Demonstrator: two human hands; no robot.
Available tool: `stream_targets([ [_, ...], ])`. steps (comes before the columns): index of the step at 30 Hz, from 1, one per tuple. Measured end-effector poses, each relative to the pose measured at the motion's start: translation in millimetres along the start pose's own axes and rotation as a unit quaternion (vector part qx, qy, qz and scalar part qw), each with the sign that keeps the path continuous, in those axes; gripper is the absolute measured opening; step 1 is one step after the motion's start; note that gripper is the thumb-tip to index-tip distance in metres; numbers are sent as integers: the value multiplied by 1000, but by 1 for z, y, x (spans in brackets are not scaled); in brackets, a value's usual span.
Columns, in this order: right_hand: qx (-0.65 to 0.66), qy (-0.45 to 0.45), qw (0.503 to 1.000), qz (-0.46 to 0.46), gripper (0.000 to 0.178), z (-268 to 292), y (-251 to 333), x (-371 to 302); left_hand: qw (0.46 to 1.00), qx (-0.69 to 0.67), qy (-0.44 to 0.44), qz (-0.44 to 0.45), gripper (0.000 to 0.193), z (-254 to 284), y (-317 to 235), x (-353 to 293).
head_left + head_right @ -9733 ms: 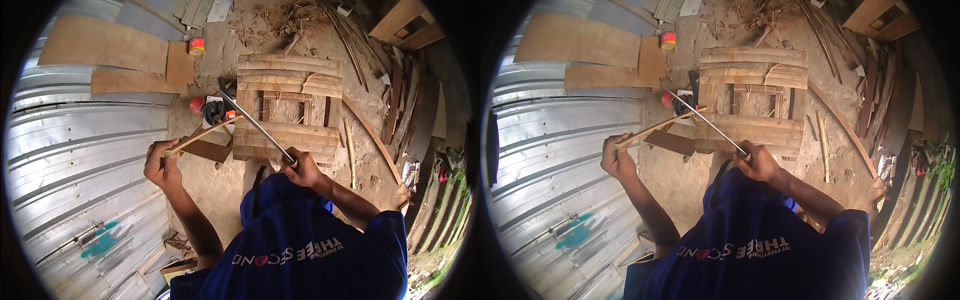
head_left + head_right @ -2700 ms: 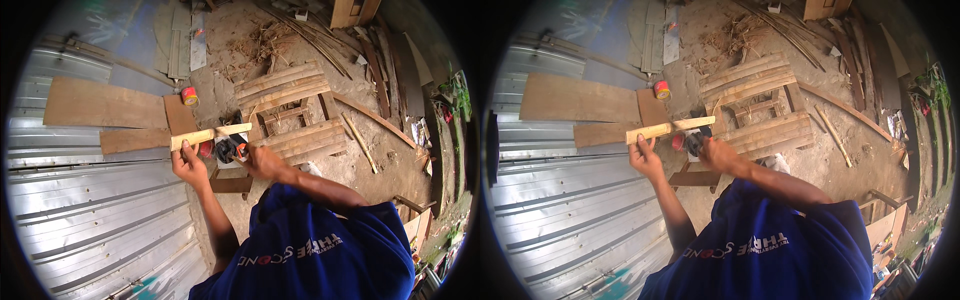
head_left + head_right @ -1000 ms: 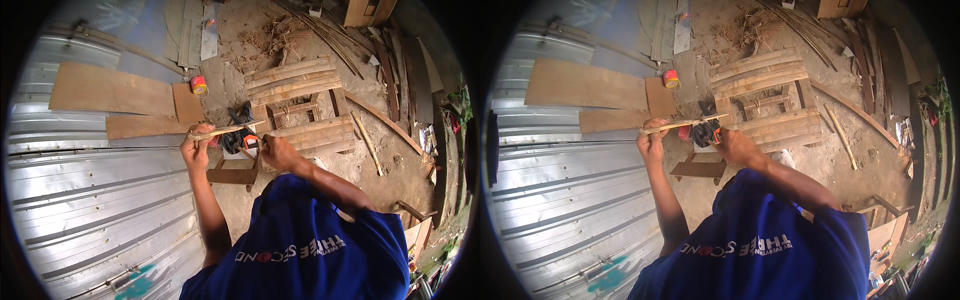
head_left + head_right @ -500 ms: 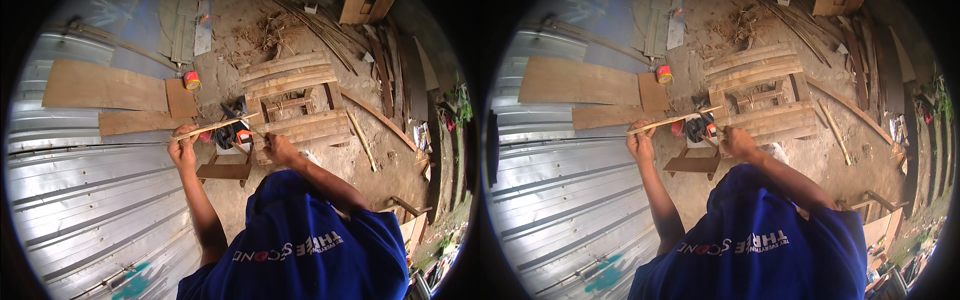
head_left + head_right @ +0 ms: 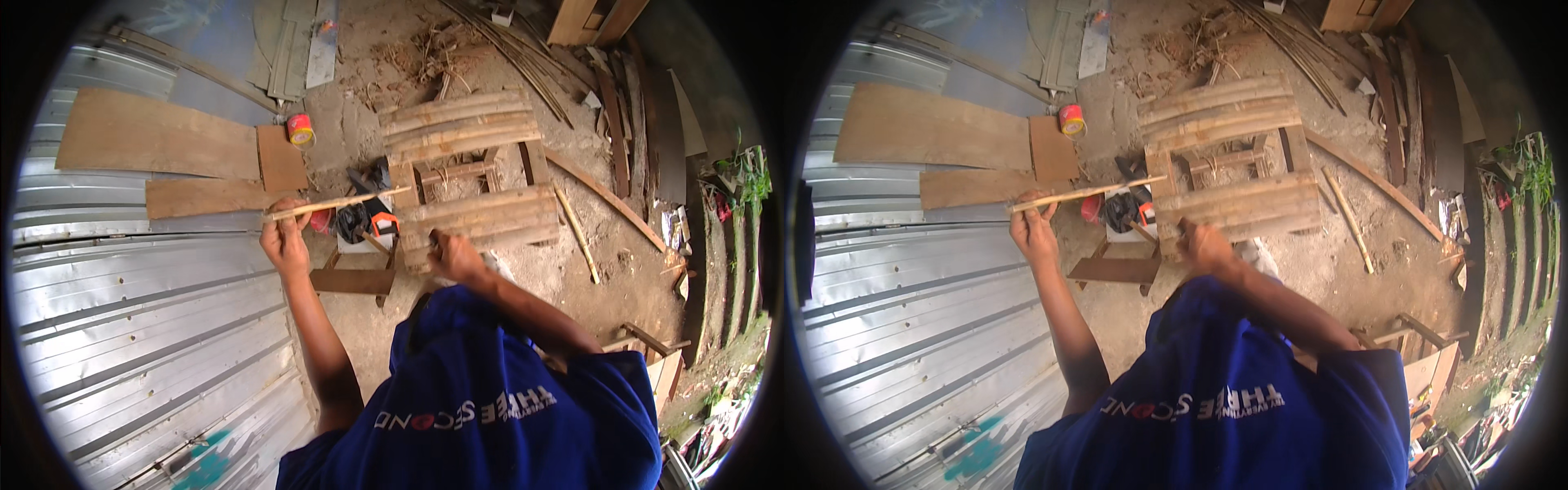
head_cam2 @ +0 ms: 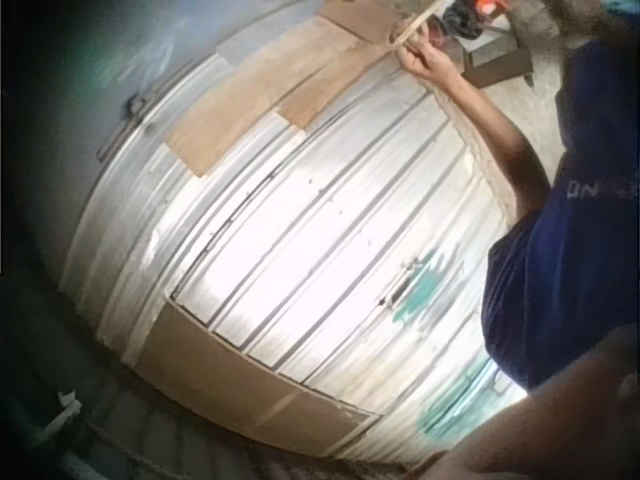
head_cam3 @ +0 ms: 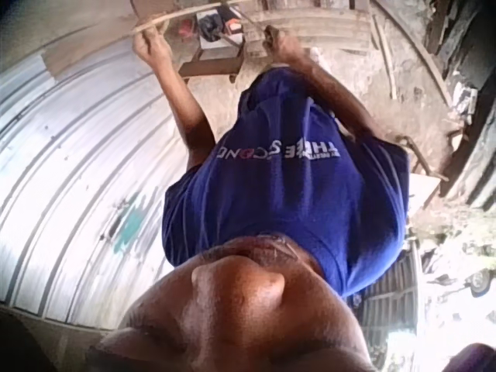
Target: The person saws a small wooden stick, then retrieves nails from a plastic bag and hammers them into a wooden pallet frame. The person repeatedly picks up nails and hammers them into the pallet while standing in a cluttered workshop.
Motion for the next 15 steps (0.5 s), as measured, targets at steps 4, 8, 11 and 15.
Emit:
stream_targets([
  [4, -14, -23, 1000, 16, 26, 3, -7, 0, 996, 44, 82, -9, 23, -19, -5, 6],
  [8, -28, 38, 999, 23, 27, -2, -24, 8, 998, 34, 51, 9, 20, -23, -4, 13],
  [11, -41, -28, 999, -18, 25, 2, -43, 16, 993, 55, 106, 3, 20, -40, -5, 16],
  [15, 15, -44, 999, 21, 24, -8, -55, 12, 996, 54, 73, 16, 20, -38, -4, 19],
])
Point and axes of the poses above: each hand's wrist, its own x-axis towards the middle knuckle, its own z-axis out of the back of the hand, y = z × x, the point moved 8 cm from there along x, towards the middle knuckle, and after that the axes turned 6 degrees about y, right-handed, at the moved point
